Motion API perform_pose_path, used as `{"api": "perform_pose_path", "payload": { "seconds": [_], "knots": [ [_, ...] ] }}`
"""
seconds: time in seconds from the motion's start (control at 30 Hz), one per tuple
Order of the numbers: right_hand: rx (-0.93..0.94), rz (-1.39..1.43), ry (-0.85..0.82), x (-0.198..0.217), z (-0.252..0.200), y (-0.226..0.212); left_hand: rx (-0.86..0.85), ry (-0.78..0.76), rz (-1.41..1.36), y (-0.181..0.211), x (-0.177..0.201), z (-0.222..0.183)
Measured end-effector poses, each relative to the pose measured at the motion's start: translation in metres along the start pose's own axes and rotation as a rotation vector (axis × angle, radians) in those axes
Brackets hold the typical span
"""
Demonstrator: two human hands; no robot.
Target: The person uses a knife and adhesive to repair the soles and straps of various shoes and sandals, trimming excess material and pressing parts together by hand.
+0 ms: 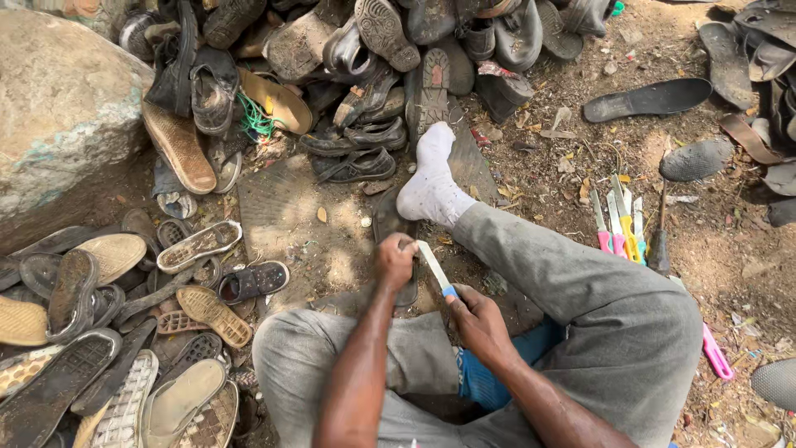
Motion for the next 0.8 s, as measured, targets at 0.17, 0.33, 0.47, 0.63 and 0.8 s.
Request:
{"api": "perform_pose_path", "payload": {
  "seconds": [0.17,0.33,0.47,0.63,0.8],
  "knots": [
    [0.104,0.072,0.004,0.018,0.021,0.023,-0.019,0.104,-0.06,0.028,0.014,-0.004],
    [-0.023,-0.177,0.029,0.033,0.058,0.036,-0.214,0.113,0.248,0.05,0.035,-0.022],
    [0.269,-0.392,-0.056,0.004,0.106,-0.008,-0.33,0.059,0.408,0.056,0.044,-0.005],
    [0.247,-0.573,-0.131,-0.023,0.154,0.003,-0.487,0.05,0.439,0.048,0.045,-0.002],
    [0.167,-0.582,-0.157,-0.037,0.174,0.016,-0.652,0.076,0.383,0.035,0.032,-0.004]
  ]
}}
Point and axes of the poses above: each hand's wrist, its own z-axis towards the middle knuckle, its own x-axis out of the back of the hand, y = z × x, the point moved 10 cm from there along z, towards the middle knuckle, and after that the axes turned 7 degrees about z, right-handed, at the moved point
